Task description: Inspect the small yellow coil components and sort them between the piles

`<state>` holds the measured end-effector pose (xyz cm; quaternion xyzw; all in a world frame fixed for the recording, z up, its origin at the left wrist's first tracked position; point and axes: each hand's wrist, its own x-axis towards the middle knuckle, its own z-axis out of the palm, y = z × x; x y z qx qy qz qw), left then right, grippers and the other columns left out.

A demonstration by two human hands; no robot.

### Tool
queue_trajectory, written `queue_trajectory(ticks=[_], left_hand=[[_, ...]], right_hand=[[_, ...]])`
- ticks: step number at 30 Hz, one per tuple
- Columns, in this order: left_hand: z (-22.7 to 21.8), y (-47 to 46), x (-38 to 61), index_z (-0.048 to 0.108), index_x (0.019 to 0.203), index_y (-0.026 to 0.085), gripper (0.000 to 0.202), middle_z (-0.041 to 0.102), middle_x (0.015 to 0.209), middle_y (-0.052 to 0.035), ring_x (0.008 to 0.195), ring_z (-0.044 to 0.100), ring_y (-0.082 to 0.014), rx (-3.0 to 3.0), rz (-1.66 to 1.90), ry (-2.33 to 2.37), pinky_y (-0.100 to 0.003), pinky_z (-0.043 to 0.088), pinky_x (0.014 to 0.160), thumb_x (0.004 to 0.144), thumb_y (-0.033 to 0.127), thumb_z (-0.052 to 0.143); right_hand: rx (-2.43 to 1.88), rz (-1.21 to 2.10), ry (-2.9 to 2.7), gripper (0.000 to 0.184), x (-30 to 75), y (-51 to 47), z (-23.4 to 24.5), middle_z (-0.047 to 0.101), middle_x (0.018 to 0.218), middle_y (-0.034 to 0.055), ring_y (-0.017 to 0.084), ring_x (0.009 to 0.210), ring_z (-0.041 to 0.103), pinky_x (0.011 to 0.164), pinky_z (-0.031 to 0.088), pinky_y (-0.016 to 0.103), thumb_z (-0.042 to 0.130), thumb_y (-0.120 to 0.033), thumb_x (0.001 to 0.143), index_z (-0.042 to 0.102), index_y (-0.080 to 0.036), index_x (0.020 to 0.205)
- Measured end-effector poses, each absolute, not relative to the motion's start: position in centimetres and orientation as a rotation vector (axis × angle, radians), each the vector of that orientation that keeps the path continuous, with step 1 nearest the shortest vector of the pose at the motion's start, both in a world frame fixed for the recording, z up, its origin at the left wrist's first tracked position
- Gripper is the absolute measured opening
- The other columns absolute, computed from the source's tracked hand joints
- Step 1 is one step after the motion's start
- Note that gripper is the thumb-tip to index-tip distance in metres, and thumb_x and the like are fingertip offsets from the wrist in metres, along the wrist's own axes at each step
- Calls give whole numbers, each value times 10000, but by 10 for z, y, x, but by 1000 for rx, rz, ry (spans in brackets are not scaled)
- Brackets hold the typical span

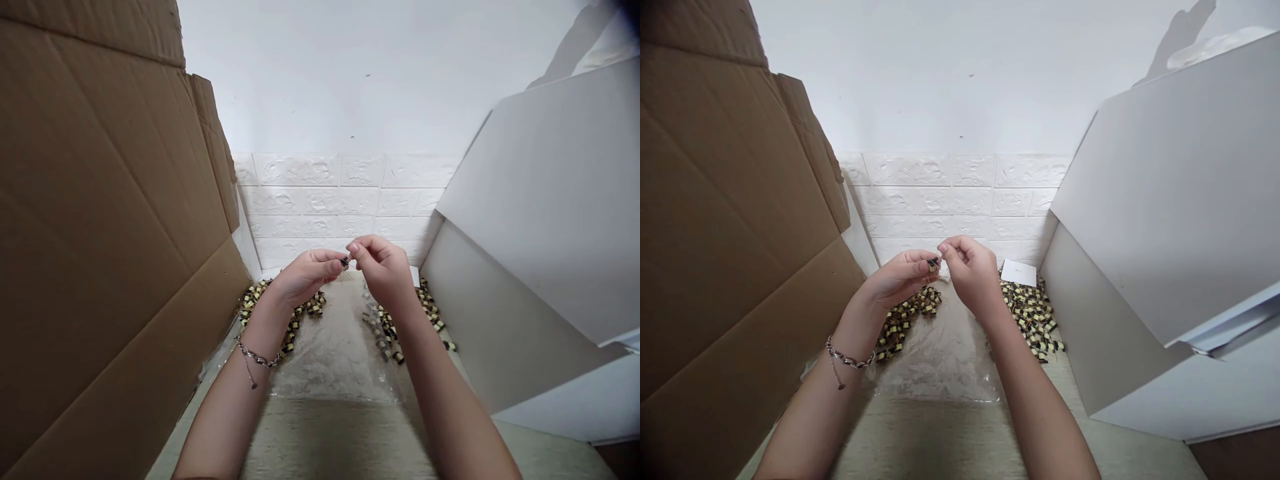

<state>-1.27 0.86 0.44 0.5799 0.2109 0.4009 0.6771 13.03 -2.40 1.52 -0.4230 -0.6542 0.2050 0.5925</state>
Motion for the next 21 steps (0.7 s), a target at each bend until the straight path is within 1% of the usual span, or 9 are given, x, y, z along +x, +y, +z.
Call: queue_trajectory(ticks=[5,9,15,21], left_hand=[[5,9,-13,658,759,124,325,499,613,13,573,377,-58,1291,913,481,-218,290,585,547,361,726],[4,9,-10,659,789,114,350,516,635,9,579,389,-54,1242,970,510,-207,300,584,535,341,737],[3,11,-8,660,775,122,358,560,686,-8,584,412,-57,1218,1023,507,-201,304,572,518,357,744],[6,10,-11,661,740,112,338,554,614,-6,574,402,-65,1297,1031,481,-200,280,543,544,381,722]], right_hand=[[-992,501,-1540,179,130,-20,10,483,551,-22,92,515,427,496,346,219,487,-319,756,548,-164,693],[-987,518,-1545,198,130,-14,6,495,569,-15,94,524,438,508,356,222,482,-337,759,534,-164,677],[-982,559,-1523,203,130,-11,5,477,549,-22,93,508,428,494,347,221,486,-350,753,527,-166,678],[-907,692,-1515,211,128,-12,6,455,521,-30,83,488,414,470,332,209,492,-357,750,512,-159,679]])
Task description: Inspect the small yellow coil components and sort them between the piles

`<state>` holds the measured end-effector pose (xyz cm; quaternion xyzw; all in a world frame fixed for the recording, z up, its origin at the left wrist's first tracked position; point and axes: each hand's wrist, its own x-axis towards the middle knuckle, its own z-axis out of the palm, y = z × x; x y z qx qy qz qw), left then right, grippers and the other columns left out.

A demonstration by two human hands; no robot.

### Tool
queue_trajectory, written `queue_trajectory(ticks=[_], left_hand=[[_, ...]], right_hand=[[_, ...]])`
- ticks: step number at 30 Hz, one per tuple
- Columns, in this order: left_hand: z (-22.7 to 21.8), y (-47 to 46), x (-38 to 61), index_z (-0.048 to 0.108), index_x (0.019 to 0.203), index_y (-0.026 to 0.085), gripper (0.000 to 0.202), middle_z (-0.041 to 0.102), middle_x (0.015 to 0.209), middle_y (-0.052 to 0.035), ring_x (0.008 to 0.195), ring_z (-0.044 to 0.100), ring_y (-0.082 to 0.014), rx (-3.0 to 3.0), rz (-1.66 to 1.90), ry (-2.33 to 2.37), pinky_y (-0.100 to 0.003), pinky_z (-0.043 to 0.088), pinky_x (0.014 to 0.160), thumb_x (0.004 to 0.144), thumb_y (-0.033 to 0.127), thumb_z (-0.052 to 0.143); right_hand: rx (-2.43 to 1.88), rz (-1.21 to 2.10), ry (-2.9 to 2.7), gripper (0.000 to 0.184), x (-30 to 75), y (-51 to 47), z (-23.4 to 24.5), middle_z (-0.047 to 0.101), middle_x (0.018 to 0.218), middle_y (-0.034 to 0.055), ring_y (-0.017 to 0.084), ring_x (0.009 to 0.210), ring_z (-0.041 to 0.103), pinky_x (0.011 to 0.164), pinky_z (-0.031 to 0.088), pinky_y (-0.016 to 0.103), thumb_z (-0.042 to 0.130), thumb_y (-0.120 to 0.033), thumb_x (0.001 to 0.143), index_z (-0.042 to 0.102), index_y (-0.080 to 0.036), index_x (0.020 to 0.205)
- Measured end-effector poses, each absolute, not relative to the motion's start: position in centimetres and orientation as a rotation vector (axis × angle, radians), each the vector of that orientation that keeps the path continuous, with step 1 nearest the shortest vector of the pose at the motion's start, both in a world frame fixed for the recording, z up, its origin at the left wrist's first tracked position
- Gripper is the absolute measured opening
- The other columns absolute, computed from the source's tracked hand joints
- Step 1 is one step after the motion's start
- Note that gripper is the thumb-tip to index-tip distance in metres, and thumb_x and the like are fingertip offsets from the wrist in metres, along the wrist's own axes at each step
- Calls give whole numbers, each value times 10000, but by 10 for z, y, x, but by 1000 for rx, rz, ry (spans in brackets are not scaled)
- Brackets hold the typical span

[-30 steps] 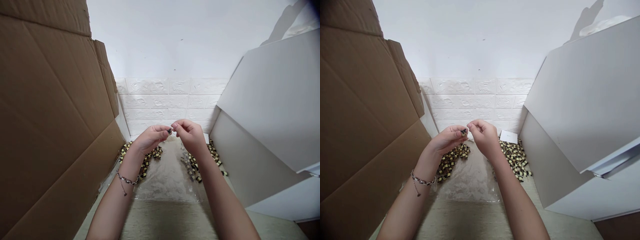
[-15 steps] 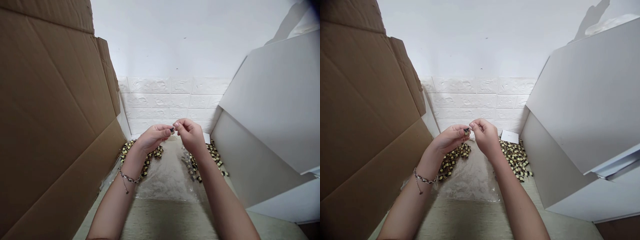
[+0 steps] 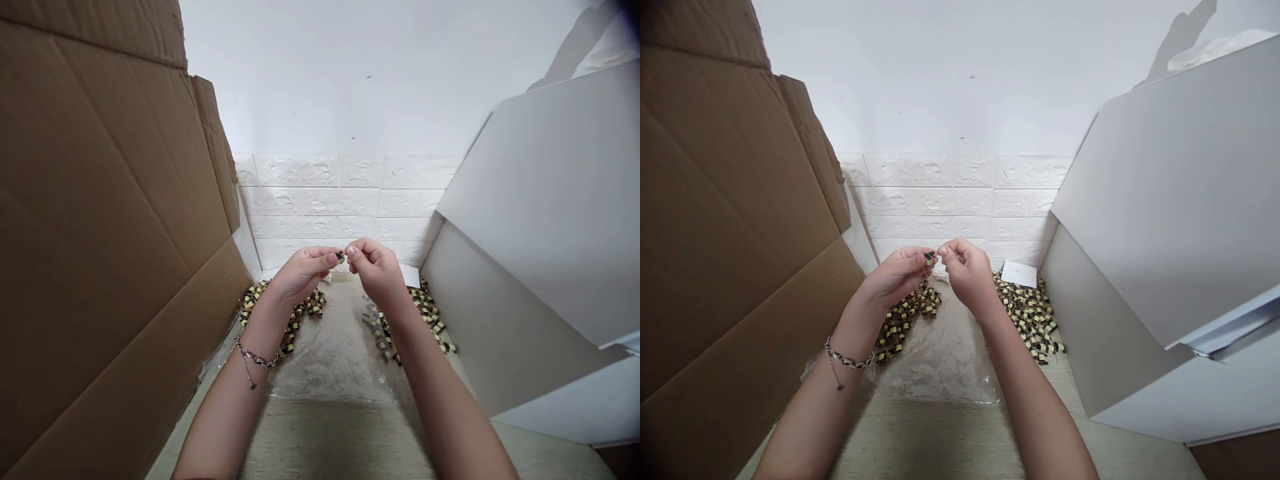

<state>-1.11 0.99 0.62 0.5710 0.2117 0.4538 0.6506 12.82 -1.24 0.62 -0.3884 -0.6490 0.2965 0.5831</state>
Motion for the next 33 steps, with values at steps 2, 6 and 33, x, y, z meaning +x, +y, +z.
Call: queue_trajectory(ticks=[2,6,33], left_hand=[[7,9,-12,657,716,109,320,549,599,-2,571,404,-62,1289,1032,471,-196,282,542,546,373,723],[8,7,-10,645,709,100,327,541,619,2,574,412,-52,1217,1022,431,-182,307,551,535,362,734],[9,-12,-6,583,697,152,295,507,695,21,731,477,-91,1015,952,142,-266,372,759,579,396,699]], right_hand=[[-880,716,-1505,208,127,-14,7,459,523,-29,83,493,419,473,336,209,494,-352,749,508,-157,678],[-852,723,-1490,200,126,-16,8,460,533,-28,83,506,421,488,342,212,488,-336,757,500,-157,668],[-678,285,-1506,80,124,-48,25,490,942,37,128,810,512,642,456,252,510,-263,779,540,-217,837]])
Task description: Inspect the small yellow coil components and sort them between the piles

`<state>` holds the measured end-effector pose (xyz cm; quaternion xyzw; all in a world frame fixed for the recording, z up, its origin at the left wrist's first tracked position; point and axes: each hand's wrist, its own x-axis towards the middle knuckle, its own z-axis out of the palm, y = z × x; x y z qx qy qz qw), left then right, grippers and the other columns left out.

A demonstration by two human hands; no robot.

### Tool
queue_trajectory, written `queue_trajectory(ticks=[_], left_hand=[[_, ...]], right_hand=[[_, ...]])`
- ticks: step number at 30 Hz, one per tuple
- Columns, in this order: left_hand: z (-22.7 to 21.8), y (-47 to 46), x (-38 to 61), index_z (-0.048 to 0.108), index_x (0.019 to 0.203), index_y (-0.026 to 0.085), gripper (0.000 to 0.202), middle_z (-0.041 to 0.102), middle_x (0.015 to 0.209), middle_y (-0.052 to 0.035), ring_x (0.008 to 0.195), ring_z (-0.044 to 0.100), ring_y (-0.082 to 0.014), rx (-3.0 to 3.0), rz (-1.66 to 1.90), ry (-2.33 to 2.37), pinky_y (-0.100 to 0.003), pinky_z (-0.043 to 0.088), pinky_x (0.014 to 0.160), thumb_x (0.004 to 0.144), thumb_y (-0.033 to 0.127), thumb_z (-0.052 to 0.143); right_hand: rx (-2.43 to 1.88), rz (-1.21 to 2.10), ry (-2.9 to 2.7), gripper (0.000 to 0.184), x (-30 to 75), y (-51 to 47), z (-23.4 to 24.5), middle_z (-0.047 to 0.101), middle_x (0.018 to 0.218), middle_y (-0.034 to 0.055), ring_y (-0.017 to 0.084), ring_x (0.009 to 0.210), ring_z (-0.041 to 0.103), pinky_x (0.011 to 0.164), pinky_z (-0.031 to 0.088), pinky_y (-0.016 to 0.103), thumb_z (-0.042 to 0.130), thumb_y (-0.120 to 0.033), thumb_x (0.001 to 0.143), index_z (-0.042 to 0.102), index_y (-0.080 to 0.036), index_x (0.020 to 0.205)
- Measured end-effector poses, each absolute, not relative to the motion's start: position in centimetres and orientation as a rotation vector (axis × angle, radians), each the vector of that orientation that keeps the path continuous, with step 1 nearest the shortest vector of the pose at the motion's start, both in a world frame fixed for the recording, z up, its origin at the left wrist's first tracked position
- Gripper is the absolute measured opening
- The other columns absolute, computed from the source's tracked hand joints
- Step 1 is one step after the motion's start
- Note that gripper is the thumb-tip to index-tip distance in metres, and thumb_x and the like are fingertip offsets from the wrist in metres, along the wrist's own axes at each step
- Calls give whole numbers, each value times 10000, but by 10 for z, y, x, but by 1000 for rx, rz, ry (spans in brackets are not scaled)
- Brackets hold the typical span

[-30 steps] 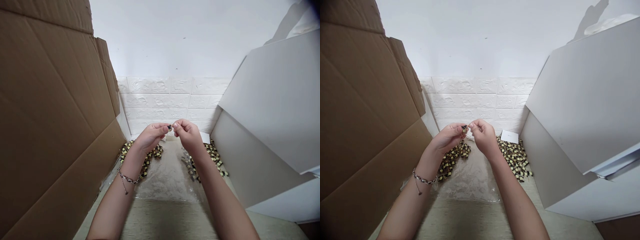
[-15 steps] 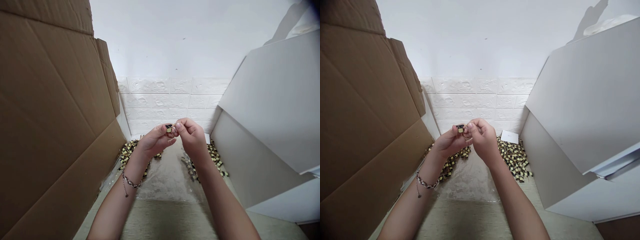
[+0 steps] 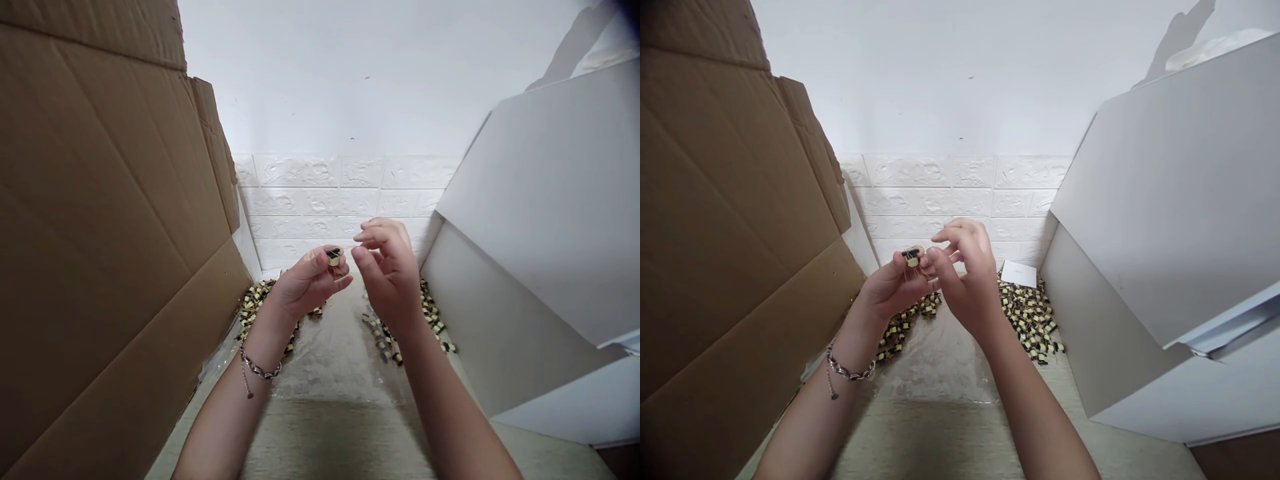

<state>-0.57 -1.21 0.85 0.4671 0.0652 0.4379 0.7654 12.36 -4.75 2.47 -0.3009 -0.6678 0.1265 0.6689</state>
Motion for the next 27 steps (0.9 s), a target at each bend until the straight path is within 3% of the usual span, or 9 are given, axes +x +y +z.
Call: queue_trajectory(ticks=[2,5,10,27], left_hand=[[12,-15,-7,577,680,149,293,504,671,26,691,470,-80,1031,969,162,-249,376,721,562,379,715],[15,-18,-8,578,687,153,280,531,671,26,686,486,-79,1059,966,189,-240,379,708,557,353,725],[17,-18,-9,580,676,154,280,561,658,21,696,504,-87,1124,958,215,-231,376,707,540,339,739],[18,-14,-13,631,668,177,167,605,649,28,653,500,-72,1304,1067,338,-212,334,645,569,271,728]], right_hand=[[-656,88,-1561,71,125,-49,26,479,931,38,143,873,488,693,450,268,560,-225,749,575,-223,819],[-626,-25,-1638,76,128,-51,28,484,808,21,132,795,493,700,439,287,571,-180,746,605,-227,794],[-594,-79,-1709,126,132,-53,29,480,762,7,113,716,490,610,425,265,574,-131,737,628,-229,796],[-690,-199,-1759,124,138,-53,30,463,775,11,101,702,477,574,409,248,602,-131,717,645,-217,795]])
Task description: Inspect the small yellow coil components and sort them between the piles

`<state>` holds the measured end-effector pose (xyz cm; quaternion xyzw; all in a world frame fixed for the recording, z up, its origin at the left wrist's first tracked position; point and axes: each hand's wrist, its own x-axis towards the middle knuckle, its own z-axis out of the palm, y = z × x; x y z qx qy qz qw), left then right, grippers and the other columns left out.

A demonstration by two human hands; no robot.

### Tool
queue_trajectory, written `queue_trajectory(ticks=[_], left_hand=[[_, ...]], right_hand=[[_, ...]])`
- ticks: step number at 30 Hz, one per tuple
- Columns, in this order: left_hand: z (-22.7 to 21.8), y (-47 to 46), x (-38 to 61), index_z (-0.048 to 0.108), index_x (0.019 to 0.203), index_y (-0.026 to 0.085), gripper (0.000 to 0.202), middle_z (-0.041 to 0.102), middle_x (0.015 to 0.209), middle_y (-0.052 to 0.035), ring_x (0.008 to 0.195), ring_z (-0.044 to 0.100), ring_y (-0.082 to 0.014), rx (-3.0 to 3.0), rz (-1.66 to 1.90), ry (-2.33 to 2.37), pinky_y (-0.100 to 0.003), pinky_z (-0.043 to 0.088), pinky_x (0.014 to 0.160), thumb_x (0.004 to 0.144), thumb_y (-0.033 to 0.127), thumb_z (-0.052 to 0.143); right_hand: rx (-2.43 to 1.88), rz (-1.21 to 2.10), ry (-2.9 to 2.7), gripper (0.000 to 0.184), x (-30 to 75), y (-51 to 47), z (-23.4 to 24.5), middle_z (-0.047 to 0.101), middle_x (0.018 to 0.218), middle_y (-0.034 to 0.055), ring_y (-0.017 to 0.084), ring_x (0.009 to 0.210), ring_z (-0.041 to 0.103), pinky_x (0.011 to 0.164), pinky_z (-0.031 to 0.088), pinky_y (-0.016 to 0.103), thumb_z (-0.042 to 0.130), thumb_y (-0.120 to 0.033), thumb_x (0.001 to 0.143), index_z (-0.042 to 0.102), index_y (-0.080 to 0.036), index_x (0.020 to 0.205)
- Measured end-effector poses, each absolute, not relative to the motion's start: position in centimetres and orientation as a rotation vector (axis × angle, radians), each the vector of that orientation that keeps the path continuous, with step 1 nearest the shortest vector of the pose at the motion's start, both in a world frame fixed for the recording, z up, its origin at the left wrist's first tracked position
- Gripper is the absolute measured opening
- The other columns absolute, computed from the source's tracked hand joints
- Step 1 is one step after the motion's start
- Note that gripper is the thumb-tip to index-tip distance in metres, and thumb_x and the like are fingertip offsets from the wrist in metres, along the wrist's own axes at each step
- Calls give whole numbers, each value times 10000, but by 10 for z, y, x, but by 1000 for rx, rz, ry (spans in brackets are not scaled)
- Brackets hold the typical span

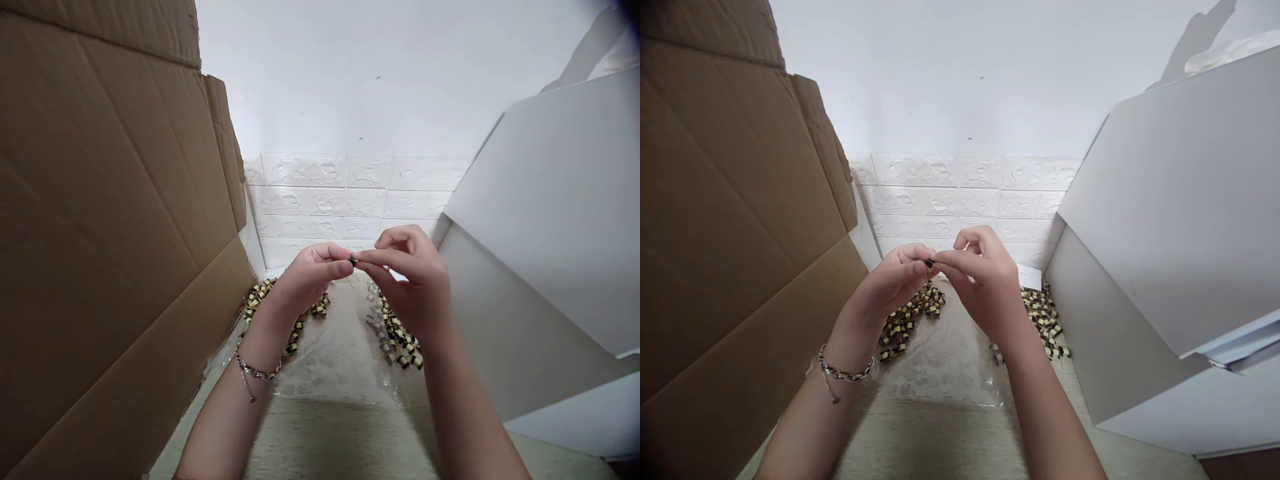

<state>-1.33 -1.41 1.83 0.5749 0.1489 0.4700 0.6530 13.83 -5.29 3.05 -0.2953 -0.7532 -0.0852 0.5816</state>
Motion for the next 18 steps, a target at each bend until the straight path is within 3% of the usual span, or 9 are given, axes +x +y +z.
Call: queue_trajectory(ticks=[18], left_hand=[[15,-12,-8,616,671,165,192,583,646,31,657,497,-58,1249,965,321,-194,353,672,588,310,711]], right_hand=[[-746,-258,-1805,78,142,-51,32,459,793,15,109,701,475,587,408,263,593,-142,723,628,-210,739]])
